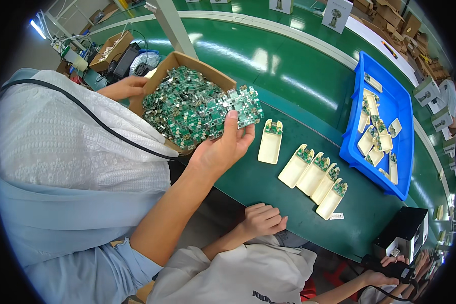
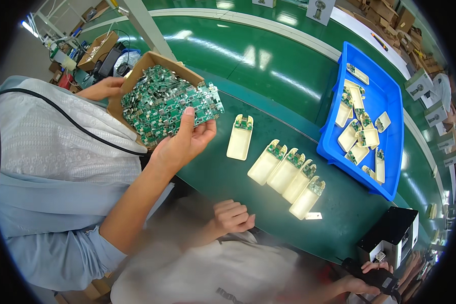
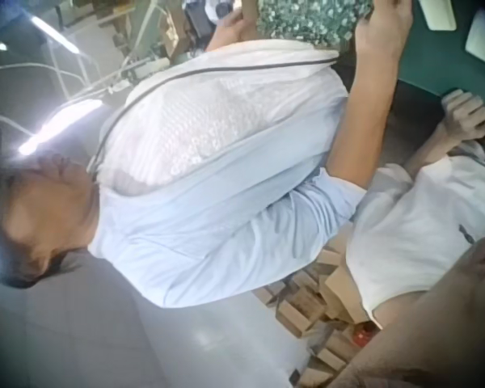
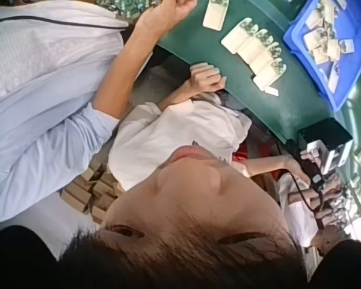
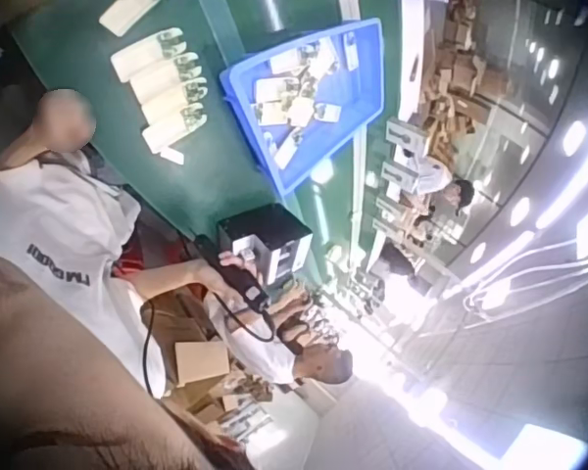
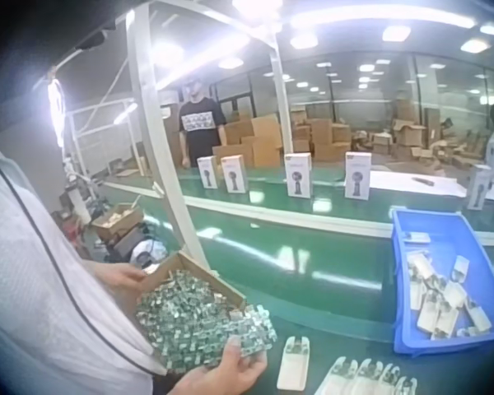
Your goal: Assembling electronic circuit boards into plastic housings using a handheld electric tool.
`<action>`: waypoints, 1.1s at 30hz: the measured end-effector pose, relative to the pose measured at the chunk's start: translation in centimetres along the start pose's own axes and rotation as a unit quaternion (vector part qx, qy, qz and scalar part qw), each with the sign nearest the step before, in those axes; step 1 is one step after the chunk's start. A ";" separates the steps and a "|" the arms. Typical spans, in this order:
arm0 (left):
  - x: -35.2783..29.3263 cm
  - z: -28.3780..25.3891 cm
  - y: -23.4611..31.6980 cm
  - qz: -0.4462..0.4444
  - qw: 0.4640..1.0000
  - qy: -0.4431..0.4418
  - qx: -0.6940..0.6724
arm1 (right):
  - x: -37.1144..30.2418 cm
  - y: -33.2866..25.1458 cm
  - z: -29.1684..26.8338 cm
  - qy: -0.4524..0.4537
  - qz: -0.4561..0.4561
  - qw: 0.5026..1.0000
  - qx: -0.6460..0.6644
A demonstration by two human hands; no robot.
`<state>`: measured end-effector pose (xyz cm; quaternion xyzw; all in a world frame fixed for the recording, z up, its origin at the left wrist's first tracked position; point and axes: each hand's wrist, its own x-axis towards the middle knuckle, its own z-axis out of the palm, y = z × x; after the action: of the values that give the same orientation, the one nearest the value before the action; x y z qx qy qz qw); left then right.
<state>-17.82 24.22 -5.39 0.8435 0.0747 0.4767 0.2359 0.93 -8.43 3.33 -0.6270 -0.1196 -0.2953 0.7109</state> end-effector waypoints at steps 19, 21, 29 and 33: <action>14.0 6.2 2.7 0.090 0.950 -0.295 -0.042 | -0.7 -0.5 0.6 0.000 0.008 0.998 0.055; 14.4 7.5 2.7 0.100 0.938 -0.331 -0.032 | -0.7 -0.5 0.5 0.001 0.016 0.998 0.062; 14.5 10.0 1.1 0.135 0.889 -0.436 -0.027 | -0.4 -0.4 -0.3 0.042 0.017 0.997 0.069; 14.0 10.0 2.5 0.152 0.898 -0.413 -0.012 | -0.8 -0.4 -0.7 0.046 0.023 0.993 0.110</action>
<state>-2.20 23.62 2.20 0.9627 -0.1644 0.1164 0.1806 -0.08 -8.91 3.14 -0.5337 -0.1044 -0.2926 0.7865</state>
